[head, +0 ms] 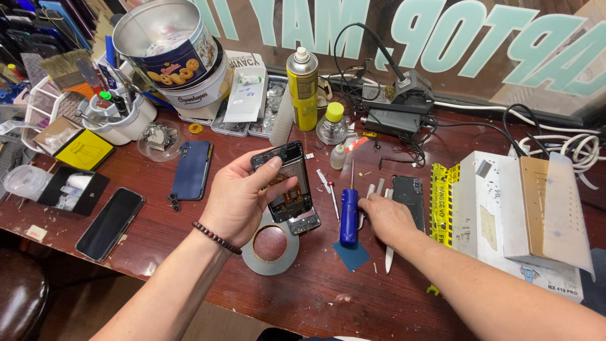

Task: The person disassembles a smartphone by unscrewing the back cover, removing the screen assembly, and detaching internal components. They then clean a small circuit board with a cotton swab and spray cleaner.

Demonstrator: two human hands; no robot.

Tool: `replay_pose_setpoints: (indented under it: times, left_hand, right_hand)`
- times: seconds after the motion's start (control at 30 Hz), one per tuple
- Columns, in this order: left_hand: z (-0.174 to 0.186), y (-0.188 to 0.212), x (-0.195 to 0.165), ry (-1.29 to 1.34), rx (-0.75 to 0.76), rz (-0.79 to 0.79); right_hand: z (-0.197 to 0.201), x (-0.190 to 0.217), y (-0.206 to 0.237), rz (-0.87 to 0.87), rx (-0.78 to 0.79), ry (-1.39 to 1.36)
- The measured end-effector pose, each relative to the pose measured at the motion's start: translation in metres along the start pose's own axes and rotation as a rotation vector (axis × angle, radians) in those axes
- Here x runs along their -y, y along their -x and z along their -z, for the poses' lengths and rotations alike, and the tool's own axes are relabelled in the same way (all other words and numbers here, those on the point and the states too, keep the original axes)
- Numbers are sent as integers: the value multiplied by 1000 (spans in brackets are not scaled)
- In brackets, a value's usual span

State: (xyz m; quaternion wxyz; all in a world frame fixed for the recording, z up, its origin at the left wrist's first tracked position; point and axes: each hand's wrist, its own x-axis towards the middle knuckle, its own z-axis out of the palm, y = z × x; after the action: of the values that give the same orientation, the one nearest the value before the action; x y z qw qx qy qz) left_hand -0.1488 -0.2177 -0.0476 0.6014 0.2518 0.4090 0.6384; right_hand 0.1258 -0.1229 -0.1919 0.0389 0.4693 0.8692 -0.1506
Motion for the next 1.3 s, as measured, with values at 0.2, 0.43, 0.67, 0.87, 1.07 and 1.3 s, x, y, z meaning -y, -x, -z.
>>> replay_pose_setpoints:
  times: [0.2,0.43,0.67,0.87,1.07,1.3]
  left_hand:
    - [-6,-5,-3,-96,-44,35]
    - [-14,-18,-9,-175,26,70]
    - [-52,-38,-10,-344,235,157]
    - [-80,-53,-13,-408,466,198]
    - [-90,-74,3,-309,287,164]
    - [-109,-45,45,-302,411,638]
  right_hand:
    - [17,-10,0,209,-10,75]
    - [78,-4,13,190,-249,-245]
    - [165,35,16,146,-334,-938]
    - [195,54,48,-14,-215,-950]
    - [190,54,77,-408,-651,-1153]
    - [188,24,109,-575,-866,-1763]
